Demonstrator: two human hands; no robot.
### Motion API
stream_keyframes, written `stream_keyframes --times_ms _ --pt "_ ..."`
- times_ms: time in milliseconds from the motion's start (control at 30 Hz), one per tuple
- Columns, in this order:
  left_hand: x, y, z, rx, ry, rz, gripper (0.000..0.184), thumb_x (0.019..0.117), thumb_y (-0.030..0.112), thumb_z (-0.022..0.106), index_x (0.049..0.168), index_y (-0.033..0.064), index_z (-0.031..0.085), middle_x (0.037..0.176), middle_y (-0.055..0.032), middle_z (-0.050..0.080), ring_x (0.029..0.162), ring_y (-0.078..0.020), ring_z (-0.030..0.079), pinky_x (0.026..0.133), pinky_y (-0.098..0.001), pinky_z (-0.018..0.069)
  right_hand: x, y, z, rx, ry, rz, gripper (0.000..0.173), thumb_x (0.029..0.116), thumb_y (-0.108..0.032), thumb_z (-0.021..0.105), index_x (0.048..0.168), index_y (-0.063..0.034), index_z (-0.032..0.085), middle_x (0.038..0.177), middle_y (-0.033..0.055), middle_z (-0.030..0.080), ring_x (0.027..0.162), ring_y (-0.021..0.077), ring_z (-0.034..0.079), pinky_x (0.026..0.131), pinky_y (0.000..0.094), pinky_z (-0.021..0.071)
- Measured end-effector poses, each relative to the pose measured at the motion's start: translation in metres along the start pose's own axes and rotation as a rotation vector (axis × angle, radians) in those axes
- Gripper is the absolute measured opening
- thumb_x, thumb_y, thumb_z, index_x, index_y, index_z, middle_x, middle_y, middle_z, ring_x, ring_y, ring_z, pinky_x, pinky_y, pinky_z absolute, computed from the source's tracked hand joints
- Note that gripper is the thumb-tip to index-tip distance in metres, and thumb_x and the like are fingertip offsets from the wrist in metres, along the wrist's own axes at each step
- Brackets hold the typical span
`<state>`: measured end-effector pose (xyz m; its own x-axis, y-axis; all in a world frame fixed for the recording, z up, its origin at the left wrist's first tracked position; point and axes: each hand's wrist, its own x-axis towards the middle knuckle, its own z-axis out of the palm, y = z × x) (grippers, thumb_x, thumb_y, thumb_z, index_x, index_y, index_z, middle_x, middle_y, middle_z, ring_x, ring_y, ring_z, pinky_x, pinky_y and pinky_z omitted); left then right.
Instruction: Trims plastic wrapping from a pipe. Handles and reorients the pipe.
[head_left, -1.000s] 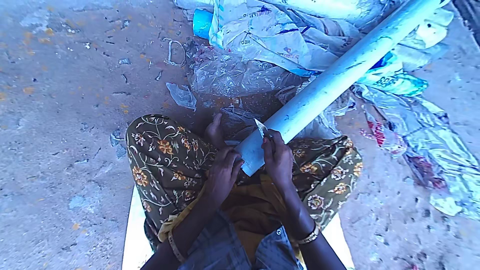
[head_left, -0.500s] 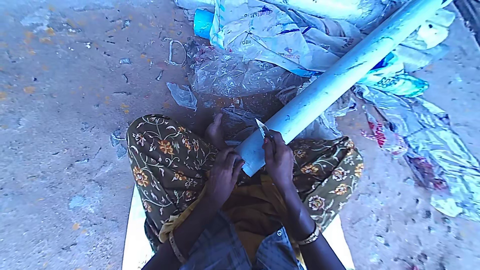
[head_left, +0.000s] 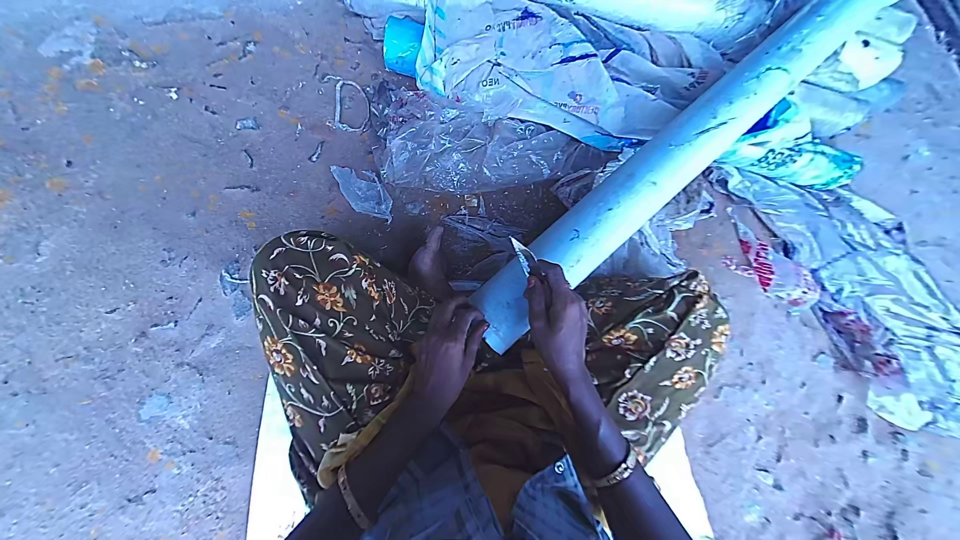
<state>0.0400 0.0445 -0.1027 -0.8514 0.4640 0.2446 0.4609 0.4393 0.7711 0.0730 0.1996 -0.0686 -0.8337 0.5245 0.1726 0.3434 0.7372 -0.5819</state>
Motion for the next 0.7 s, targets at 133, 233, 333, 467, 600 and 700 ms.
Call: stream_keyframes --times_ms 133,233,333,467,600,700 --pt "-0.0005 -0.0014 0.0021 -0.011 0.013 0.001 0.016 0.0914 0.011 0.068 0.097 -0.0029 0.073 0.109 -0.0226 0.071 0.100 -0.0335 0.071 0.086 -0.0378 0.0579 0.0000 -0.0004 -0.0002 -0.003 -0.002 0.003 0.030 0.1024 -0.015 0.050 0.119 0.0010 0.069 0.071 0.0105 0.066 0.060 0.0262 0.063 0.058 0.0460 0.0489" --pt "-0.0014 -0.0010 0.0022 0.002 0.009 -0.002 0.022 0.0926 0.013 0.067 0.105 -0.0043 0.072 0.112 -0.0243 0.070 0.101 -0.0352 0.071 0.087 -0.0381 0.0577 -0.0002 0.0005 0.0006 -0.007 0.002 -0.002 0.030 0.1025 -0.016 0.049 0.119 0.0009 0.069 0.070 0.0100 0.065 0.059 0.0255 0.062 0.057 0.0452 0.0484" --pt "-0.0013 -0.0010 0.0020 0.003 0.003 -0.001 0.020 0.0928 0.012 0.067 0.104 -0.0028 0.074 0.111 -0.0238 0.070 0.100 -0.0345 0.071 0.085 -0.0380 0.0582 -0.0003 0.0005 0.0006 -0.001 -0.002 0.005 0.031 0.1027 -0.016 0.049 0.120 0.0008 0.068 0.070 0.0101 0.066 0.060 0.0258 0.062 0.058 0.0454 0.0487" --pt "0.0005 0.0009 -0.0005 -0.006 -0.024 -0.007 0.016 0.0930 0.011 0.066 0.101 -0.0004 0.075 0.110 -0.0238 0.069 0.100 -0.0355 0.070 0.085 -0.0392 0.0581 -0.0002 -0.0004 0.0002 0.001 0.001 0.010 0.031 0.1027 -0.016 0.050 0.120 0.0010 0.068 0.070 0.0105 0.065 0.059 0.0257 0.062 0.057 0.0456 0.0483" --pt "0.0002 0.0003 -0.0004 0.002 -0.027 0.001 0.017 0.0938 0.012 0.066 0.103 -0.0009 0.073 0.110 -0.0234 0.069 0.101 -0.0359 0.070 0.085 -0.0402 0.0579 -0.0001 0.0000 0.0008 0.000 0.003 0.004 0.031 0.1024 -0.016 0.049 0.119 0.0008 0.069 0.070 0.0108 0.065 0.059 0.0262 0.062 0.057 0.0459 0.0483" --pt "0.0005 0.0006 0.0001 0.017 -0.029 0.002 0.022 0.0942 0.012 0.065 0.110 -0.0022 0.072 0.112 -0.0233 0.070 0.100 -0.0360 0.070 0.085 -0.0393 0.0578 -0.0006 0.0010 0.0017 0.003 0.010 -0.001 0.030 0.1027 -0.016 0.049 0.119 0.0014 0.068 0.068 0.0093 0.064 0.058 0.0244 0.061 0.057 0.0439 0.0478"
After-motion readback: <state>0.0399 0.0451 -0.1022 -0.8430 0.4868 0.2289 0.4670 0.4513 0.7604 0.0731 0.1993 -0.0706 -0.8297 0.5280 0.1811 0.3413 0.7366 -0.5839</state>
